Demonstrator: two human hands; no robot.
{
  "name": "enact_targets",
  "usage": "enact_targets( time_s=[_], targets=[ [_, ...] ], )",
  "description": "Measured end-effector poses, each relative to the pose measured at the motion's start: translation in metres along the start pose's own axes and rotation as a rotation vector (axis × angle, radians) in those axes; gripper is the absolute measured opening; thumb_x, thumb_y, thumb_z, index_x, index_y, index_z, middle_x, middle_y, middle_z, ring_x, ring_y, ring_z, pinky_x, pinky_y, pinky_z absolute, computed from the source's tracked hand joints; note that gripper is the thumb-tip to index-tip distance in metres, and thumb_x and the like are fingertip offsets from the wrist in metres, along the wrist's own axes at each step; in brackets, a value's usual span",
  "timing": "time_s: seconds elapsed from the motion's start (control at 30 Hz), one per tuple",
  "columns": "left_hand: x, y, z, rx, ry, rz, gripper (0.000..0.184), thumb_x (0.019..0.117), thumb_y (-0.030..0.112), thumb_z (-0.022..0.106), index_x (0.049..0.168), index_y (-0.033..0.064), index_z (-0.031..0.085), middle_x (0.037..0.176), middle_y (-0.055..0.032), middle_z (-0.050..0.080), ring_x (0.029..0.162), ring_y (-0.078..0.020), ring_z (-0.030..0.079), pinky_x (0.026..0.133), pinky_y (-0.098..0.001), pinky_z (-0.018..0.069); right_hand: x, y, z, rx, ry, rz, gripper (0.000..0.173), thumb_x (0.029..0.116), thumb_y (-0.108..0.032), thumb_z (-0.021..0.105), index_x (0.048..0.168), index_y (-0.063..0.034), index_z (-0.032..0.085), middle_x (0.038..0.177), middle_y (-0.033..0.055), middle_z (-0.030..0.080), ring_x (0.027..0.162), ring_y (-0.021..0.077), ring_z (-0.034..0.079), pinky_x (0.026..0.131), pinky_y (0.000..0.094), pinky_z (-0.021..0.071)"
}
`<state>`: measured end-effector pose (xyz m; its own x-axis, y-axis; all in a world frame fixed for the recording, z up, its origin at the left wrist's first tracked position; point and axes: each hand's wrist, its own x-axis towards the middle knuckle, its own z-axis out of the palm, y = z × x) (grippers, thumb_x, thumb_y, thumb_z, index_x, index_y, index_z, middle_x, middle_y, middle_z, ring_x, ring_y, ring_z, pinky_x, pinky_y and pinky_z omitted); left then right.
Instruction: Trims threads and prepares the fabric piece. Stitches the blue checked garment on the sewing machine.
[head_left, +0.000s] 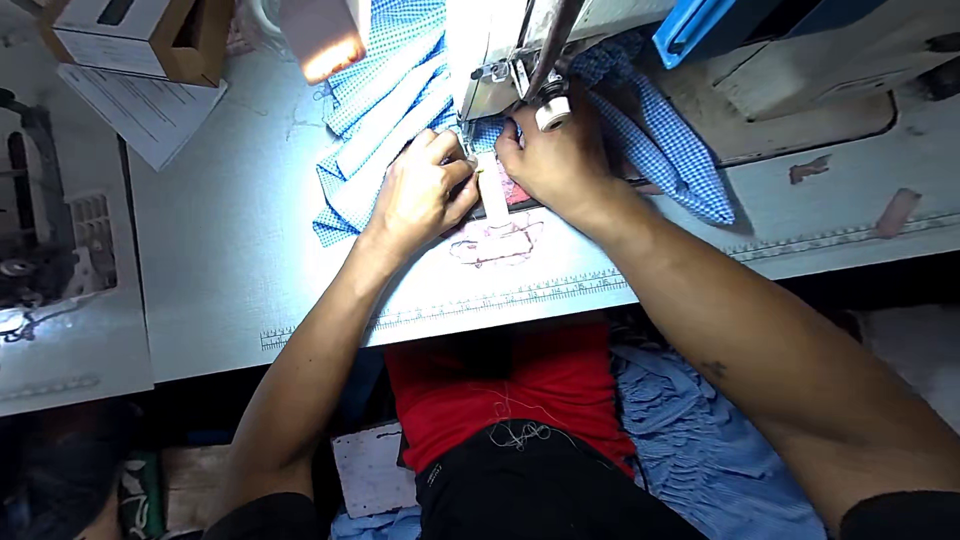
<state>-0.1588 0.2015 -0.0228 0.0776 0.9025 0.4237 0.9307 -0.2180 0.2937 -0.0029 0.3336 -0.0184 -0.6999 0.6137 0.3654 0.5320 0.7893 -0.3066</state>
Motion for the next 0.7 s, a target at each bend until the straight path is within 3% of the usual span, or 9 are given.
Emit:
enact_targets(
  time_s=[0.17,0.37,0.47,0.5,0.53,0.6,0.63,0.67,0.7],
  targets=[
    [-0.001,-0.012,-0.005,0.043,-0.051,0.142,0.030,0.1020,0.026,0.055,0.114,0.0095,0.077,0.116,-0.0102,0.072,0.113,-0.0285,0.065,0.096,-0.0402,0.0532,0.000,0.007,0.004,0.000,0.040,-0.012,0.028,0.1002,-0.022,0.054,0.108,-0.0065,0.075,0.125,0.0147,0.071,0.119,0.0347,0.064,0.102,0.0489,0.0486],
    [-0.002,-0.017,-0.005,-0.033,-0.058,0.128,0.032,0.1023,0.031,0.056,0.114,0.0114,0.078,0.115,-0.0103,0.070,0.117,-0.0270,0.062,0.100,-0.0371,0.0509,0.001,0.008,0.006,-0.034,0.020,-0.004,0.030,0.1013,-0.025,0.053,0.114,-0.0077,0.075,0.128,0.0138,0.070,0.122,0.0346,0.063,0.104,0.0489,0.0479],
    [-0.001,-0.026,-0.007,-0.198,-0.014,0.031,0.028,0.1004,0.027,0.059,0.100,0.0104,0.081,0.114,-0.0084,0.073,0.116,-0.0234,0.063,0.101,-0.0376,0.0501,-0.017,0.004,-0.006,0.027,0.045,-0.067,0.030,0.1036,-0.026,0.054,0.118,-0.0082,0.073,0.126,0.0131,0.070,0.122,0.0319,0.062,0.105,0.0457,0.0483],
    [0.002,-0.030,-0.009,-0.264,0.018,-0.036,0.027,0.0989,0.023,0.058,0.096,0.0079,0.080,0.114,-0.0084,0.074,0.116,-0.0218,0.066,0.102,-0.0386,0.0506,-0.034,0.000,-0.020,0.086,0.083,-0.096,0.029,0.1035,-0.023,0.055,0.120,-0.0085,0.074,0.123,0.0118,0.071,0.121,0.0294,0.063,0.105,0.0435,0.0490],
    [0.008,-0.035,-0.012,-0.302,0.052,-0.103,0.027,0.0984,0.019,0.055,0.101,0.0067,0.080,0.116,-0.0087,0.075,0.116,-0.0200,0.068,0.103,-0.0393,0.0517,-0.054,-0.003,-0.039,0.155,0.132,-0.135,0.028,0.1029,-0.018,0.058,0.123,-0.0071,0.073,0.122,0.0115,0.072,0.121,0.0277,0.063,0.105,0.0422,0.0489],
    [0.022,-0.046,-0.017,-0.264,0.043,-0.227,0.033,0.1039,0.018,0.048,0.121,0.0098,0.074,0.126,-0.0088,0.072,0.123,-0.0193,0.065,0.108,-0.0417,0.0471,-0.089,0.011,-0.087,0.189,0.250,-0.188,0.028,0.1012,-0.011,0.055,0.123,-0.0017,0.070,0.125,0.0143,0.070,0.123,0.0278,0.063,0.107,0.0450,0.0498],
    [0.034,-0.051,-0.017,-0.196,0.000,-0.254,0.035,0.1065,0.023,0.046,0.129,0.0126,0.071,0.133,-0.0088,0.068,0.128,-0.0224,0.061,0.111,-0.0461,0.0442,-0.091,0.037,-0.116,0.120,0.353,-0.171,0.025,0.1016,-0.013,0.053,0.118,0.0012,0.066,0.121,0.0170,0.070,0.120,0.0277,0.064,0.104,0.0450,0.0519],
    [0.045,-0.055,-0.016,-0.125,-0.048,-0.266,0.036,0.1068,0.027,0.047,0.130,0.0129,0.071,0.138,-0.0120,0.064,0.130,-0.0303,0.057,0.109,-0.0546,0.0422,-0.083,0.069,-0.150,0.033,0.469,-0.115,0.027,0.1036,-0.016,0.052,0.115,0.0071,0.061,0.116,0.0222,0.067,0.114,0.0281,0.065,0.101,0.0432,0.0526],
    [0.053,-0.056,-0.016,-0.066,-0.109,-0.281,0.035,0.1048,0.031,0.050,0.125,0.0116,0.072,0.141,-0.0166,0.060,0.132,-0.0401,0.052,0.104,-0.0650,0.0399,-0.069,0.107,-0.184,-0.033,0.587,-0.017,0.036,0.1057,-0.018,0.051,0.120,0.0136,0.057,0.118,0.0260,0.064,0.114,0.0269,0.062,0.101,0.0385,0.0503]
  ],
)
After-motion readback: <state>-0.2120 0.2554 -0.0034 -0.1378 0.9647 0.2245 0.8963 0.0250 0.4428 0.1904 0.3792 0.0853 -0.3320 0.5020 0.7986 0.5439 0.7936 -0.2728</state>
